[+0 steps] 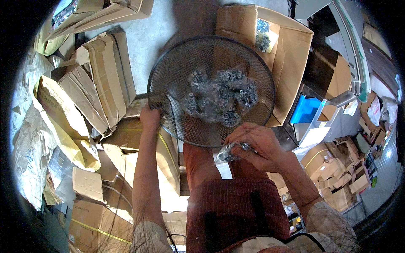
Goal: The person operates a machine interface, then removes a plastic bag of small metal parts from a rotating drum. They walk to a cardboard box and use a metal sieve to scoop and separate the parts, repeatedly transferring them between the box and the sieve.
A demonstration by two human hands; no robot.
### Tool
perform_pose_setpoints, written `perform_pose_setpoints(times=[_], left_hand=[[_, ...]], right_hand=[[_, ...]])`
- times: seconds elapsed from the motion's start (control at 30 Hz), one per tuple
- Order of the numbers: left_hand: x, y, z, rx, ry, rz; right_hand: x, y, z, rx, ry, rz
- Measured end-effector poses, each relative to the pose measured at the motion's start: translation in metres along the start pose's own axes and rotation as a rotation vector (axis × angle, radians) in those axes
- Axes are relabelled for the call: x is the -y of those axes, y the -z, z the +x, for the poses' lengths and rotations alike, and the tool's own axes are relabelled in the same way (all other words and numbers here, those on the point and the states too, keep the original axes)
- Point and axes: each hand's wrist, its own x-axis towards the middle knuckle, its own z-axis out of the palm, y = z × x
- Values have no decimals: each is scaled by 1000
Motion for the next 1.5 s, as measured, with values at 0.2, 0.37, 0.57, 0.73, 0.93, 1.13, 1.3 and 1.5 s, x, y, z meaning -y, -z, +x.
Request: perform_pose_setpoints(times=[0.2,0.37,0.57,0.73,0.93,1.13,1.3,1.5], left_hand=[[4,-3,2,-3,14,-41],[8,-5,7,25,59,-89],[-22,0,-12,-1,-4,-94],[-9,-5,-5,65,96,-472],[-24,-2,-11,28,50,-215],[-15,-5,-4,33,59,-237],[-17,-4,2,-8,103,-18],[-25,-7,0,-25,78,31]], right_hand=[[0,3,4,-19,67,-37],[-3,5,7,-51,122,-98],[-2,14,11,-13,48,-104],[-20,13,4,-1,-15,110],[-33,9,-4,-77,-191,362],[-44,14,-10,-46,-345,380],[-50,19,-14,-33,-454,437],[-74,28,-17,-27,-568,501]])
